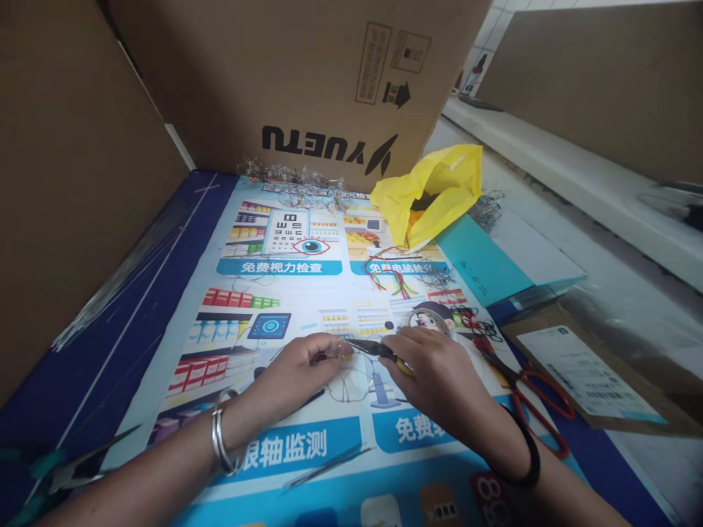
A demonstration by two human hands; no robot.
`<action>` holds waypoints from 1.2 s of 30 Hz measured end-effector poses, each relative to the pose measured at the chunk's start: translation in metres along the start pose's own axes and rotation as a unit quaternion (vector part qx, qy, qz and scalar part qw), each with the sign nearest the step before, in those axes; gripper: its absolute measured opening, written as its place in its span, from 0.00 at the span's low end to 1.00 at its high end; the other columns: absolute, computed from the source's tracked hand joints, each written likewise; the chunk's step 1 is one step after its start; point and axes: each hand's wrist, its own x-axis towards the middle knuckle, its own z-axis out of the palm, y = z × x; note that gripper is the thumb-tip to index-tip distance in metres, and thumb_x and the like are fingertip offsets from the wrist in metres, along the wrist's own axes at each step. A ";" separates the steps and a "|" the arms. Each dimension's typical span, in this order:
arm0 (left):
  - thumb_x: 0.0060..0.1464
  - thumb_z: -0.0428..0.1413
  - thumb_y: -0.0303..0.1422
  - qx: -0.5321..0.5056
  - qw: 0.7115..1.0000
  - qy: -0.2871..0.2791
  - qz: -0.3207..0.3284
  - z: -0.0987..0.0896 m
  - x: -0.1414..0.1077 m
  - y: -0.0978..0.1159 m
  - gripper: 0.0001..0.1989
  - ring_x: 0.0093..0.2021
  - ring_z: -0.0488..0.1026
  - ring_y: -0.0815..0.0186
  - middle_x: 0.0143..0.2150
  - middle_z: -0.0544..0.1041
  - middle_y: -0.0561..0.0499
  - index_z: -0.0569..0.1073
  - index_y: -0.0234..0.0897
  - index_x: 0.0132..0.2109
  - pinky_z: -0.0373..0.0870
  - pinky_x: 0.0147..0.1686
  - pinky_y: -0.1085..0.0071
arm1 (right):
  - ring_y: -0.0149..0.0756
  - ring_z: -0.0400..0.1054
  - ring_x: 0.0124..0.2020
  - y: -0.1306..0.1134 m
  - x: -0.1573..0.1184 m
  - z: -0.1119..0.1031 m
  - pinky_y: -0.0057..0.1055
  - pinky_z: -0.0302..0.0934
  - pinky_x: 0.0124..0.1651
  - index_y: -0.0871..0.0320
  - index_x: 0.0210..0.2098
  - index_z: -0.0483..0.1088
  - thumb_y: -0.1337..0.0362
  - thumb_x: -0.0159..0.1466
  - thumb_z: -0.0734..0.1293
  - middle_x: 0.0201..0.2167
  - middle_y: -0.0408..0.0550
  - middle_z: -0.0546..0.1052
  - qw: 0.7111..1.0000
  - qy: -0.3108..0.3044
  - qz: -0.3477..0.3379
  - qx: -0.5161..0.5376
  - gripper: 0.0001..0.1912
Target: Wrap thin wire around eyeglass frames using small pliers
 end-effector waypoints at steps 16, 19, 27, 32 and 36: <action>0.50 0.54 0.37 0.037 0.999 0.026 -0.013 0.000 0.001 0.002 0.10 0.32 0.67 0.67 0.32 0.75 0.51 0.74 0.36 0.37 0.61 0.32 0.72 | 0.32 0.63 0.29 -0.003 0.004 0.002 0.29 0.47 0.30 0.59 0.28 0.68 0.66 0.60 0.60 0.26 0.46 0.71 0.999 0.000 0.003 0.033 0.07; 0.51 0.53 0.36 0.025 0.999 0.033 -0.016 0.000 0.001 0.002 0.09 0.29 0.66 0.69 0.30 0.74 0.52 0.74 0.37 0.36 0.61 0.29 0.73 | 0.32 0.63 0.29 -0.004 0.004 0.002 0.29 0.47 0.31 0.59 0.28 0.68 0.66 0.60 0.60 0.26 0.45 0.71 0.999 -0.002 0.005 0.032 0.07; 0.49 0.52 0.30 -0.026 0.998 0.040 -0.045 0.002 0.003 0.002 0.06 0.21 0.58 0.73 0.22 0.66 0.57 0.72 0.35 0.34 0.55 0.22 0.75 | 0.34 0.63 0.30 -0.006 0.004 0.004 0.30 0.46 0.31 0.59 0.28 0.68 0.66 0.61 0.60 0.27 0.47 0.72 1.000 0.005 0.002 0.023 0.07; 0.50 0.53 0.36 -0.015 0.999 0.023 -0.040 0.001 0.002 -0.001 0.09 0.22 0.60 0.72 0.23 0.68 0.55 0.73 0.36 0.36 0.56 0.24 0.75 | 0.34 0.62 0.30 -0.005 0.003 0.004 0.30 0.46 0.31 0.59 0.28 0.67 0.66 0.60 0.60 0.27 0.46 0.71 1.000 0.003 0.008 0.020 0.07; 0.50 0.54 0.38 0.015 0.999 0.029 -0.031 0.000 0.002 -0.005 0.11 0.25 0.62 0.71 0.27 0.72 0.54 0.74 0.36 0.37 0.57 0.25 0.74 | 0.33 0.63 0.30 -0.005 0.003 0.004 0.30 0.46 0.31 0.59 0.29 0.68 0.66 0.60 0.60 0.27 0.46 0.71 1.000 0.010 0.009 0.019 0.06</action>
